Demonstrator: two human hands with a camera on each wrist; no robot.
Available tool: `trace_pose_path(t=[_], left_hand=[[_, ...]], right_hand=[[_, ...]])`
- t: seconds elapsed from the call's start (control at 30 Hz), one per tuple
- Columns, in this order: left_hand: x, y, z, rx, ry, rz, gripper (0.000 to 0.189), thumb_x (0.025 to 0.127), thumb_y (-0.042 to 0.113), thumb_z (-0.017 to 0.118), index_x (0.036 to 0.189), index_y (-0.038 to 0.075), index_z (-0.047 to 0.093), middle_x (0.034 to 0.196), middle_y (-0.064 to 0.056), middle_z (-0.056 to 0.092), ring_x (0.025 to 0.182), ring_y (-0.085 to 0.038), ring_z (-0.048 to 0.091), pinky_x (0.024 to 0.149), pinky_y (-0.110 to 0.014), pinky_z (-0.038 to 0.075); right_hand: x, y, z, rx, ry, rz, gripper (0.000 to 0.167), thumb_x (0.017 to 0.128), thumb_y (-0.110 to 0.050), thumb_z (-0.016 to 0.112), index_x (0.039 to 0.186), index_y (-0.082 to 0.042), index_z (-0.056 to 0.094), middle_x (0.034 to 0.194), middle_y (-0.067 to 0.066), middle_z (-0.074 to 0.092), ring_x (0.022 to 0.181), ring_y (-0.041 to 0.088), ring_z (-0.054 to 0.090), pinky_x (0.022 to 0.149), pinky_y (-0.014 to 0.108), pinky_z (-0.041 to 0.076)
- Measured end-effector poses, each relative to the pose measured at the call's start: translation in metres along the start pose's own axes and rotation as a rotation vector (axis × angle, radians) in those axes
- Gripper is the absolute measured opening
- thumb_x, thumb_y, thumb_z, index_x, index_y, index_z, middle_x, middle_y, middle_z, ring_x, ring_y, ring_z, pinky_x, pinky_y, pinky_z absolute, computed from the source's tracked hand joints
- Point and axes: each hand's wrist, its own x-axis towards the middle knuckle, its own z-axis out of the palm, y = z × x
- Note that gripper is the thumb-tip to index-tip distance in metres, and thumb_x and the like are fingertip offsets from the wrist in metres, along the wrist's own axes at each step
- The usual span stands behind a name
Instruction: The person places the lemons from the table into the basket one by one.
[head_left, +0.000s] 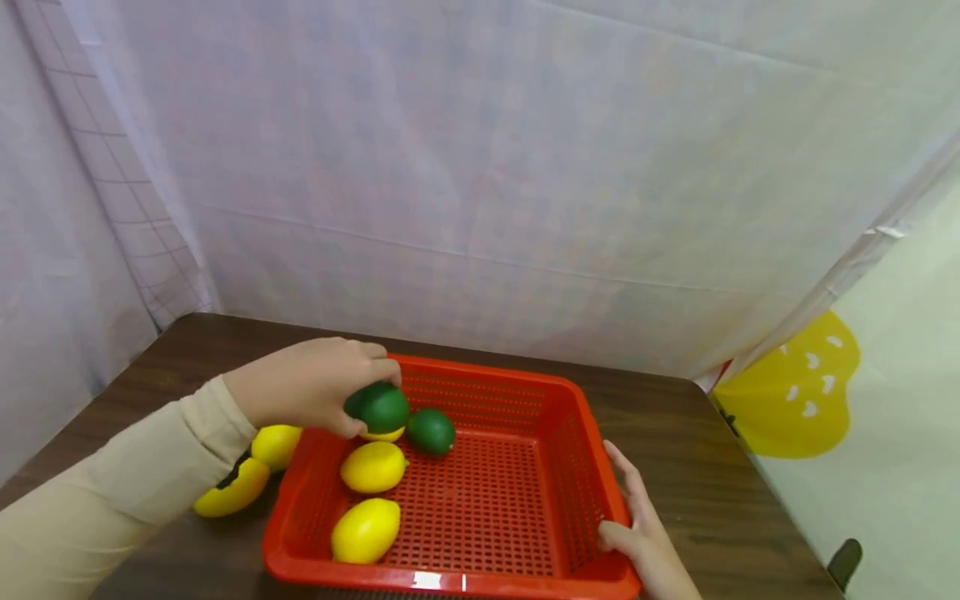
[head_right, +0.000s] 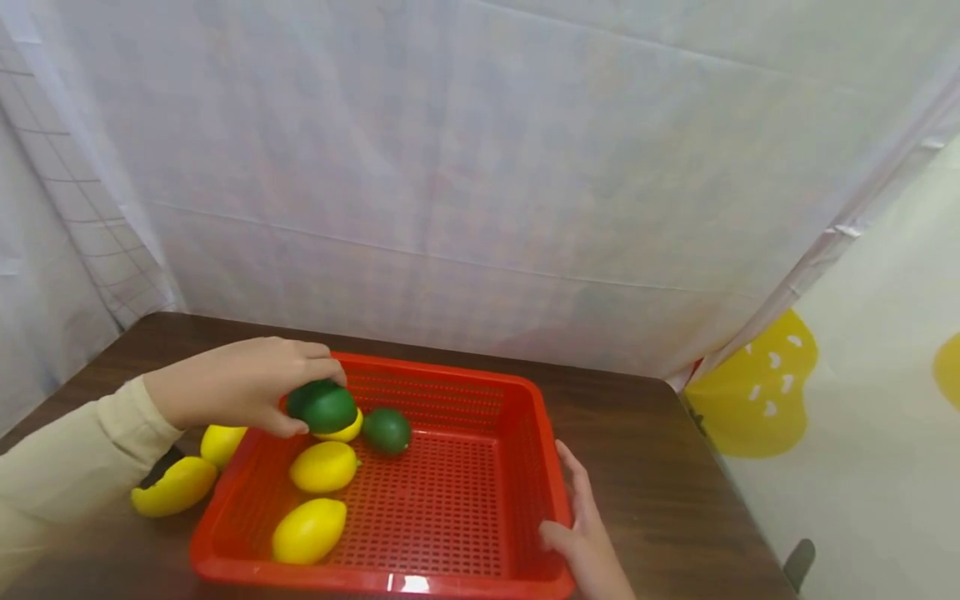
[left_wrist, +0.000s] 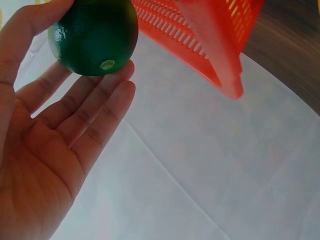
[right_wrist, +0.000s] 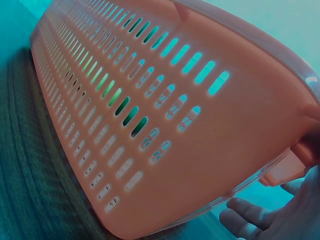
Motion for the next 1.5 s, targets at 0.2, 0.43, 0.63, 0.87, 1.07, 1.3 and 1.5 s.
trace_pose_path(t=[0.2, 0.43, 0.63, 0.87, 1.07, 1.3, 1.5], left_hand=[[0.011, 0.002, 0.001, 0.014, -0.043, 0.011, 0.039, 0.076, 0.022, 0.091, 0.106, 0.016, 0.066, 0.096, 0.005, 0.061, 0.078, -0.011, 0.057, 0.071, -0.031, 0.054], [0.022, 0.002, 0.004, 0.036, -0.098, -0.004, 0.042, 0.077, 0.025, 0.090, 0.110, 0.015, 0.067, 0.099, 0.004, 0.062, 0.079, -0.012, 0.058, 0.074, -0.033, 0.055], [0.029, 0.003, 0.005, 0.066, -0.138, 0.012, 0.044, 0.076, 0.025, 0.090, 0.112, 0.014, 0.067, 0.099, 0.003, 0.062, 0.078, -0.013, 0.058, 0.072, -0.032, 0.055], [0.047, 0.012, 0.009, 0.203, -0.212, 0.095, 0.045, 0.078, 0.024, 0.088, 0.115, 0.011, 0.066, 0.101, 0.000, 0.066, 0.079, -0.015, 0.060, 0.073, -0.031, 0.056], [0.063, 0.021, 0.010, 0.239, -0.258, 0.119, 0.047, 0.081, 0.027, 0.088, 0.120, 0.012, 0.066, 0.105, -0.001, 0.068, 0.087, -0.016, 0.064, 0.079, -0.031, 0.058], [0.074, 0.027, 0.017, 0.277, -0.282, 0.155, 0.049, 0.083, 0.033, 0.087, 0.122, 0.013, 0.065, 0.109, -0.001, 0.068, 0.092, -0.017, 0.066, 0.080, -0.030, 0.058], [0.082, 0.027, 0.026, 0.250, -0.294, 0.162, 0.045, 0.082, 0.032, 0.086, 0.119, 0.015, 0.066, 0.104, 0.002, 0.068, 0.087, -0.013, 0.063, 0.076, -0.027, 0.056]], right_hand=[[-0.001, 0.001, 0.000, -0.001, 0.000, 0.010, 0.107, 0.067, 0.015, 0.049, 0.162, -0.023, 0.017, 0.129, 0.020, 0.050, 0.100, 0.030, 0.061, 0.078, 0.041, 0.057], [0.000, -0.002, 0.006, 0.017, 0.034, 0.034, 0.108, 0.067, 0.016, 0.049, 0.162, -0.025, 0.019, 0.132, 0.024, 0.043, 0.101, 0.033, 0.057, 0.077, 0.045, 0.057], [0.000, -0.003, 0.007, 0.056, 0.014, 0.033, 0.109, 0.067, 0.017, 0.050, 0.162, -0.025, 0.018, 0.138, 0.024, 0.038, 0.107, 0.033, 0.056, 0.081, 0.048, 0.057], [-0.005, -0.001, 0.005, 0.003, 0.007, -0.005, 0.109, 0.067, 0.015, 0.052, 0.163, -0.021, 0.017, 0.136, 0.023, 0.042, 0.105, 0.030, 0.058, 0.082, 0.042, 0.057], [-0.008, -0.001, 0.003, 0.009, 0.018, 0.008, 0.108, 0.068, 0.017, 0.050, 0.163, -0.023, 0.018, 0.132, 0.022, 0.046, 0.103, 0.031, 0.059, 0.080, 0.043, 0.057], [-0.010, -0.001, 0.006, 0.057, 0.015, 0.020, 0.107, 0.069, 0.018, 0.048, 0.163, -0.024, 0.017, 0.132, 0.021, 0.042, 0.103, 0.032, 0.056, 0.079, 0.044, 0.056], [-0.010, -0.003, 0.010, 0.086, 0.016, 0.029, 0.109, 0.067, 0.017, 0.048, 0.163, -0.025, 0.018, 0.138, 0.021, 0.035, 0.107, 0.034, 0.052, 0.081, 0.046, 0.055]])
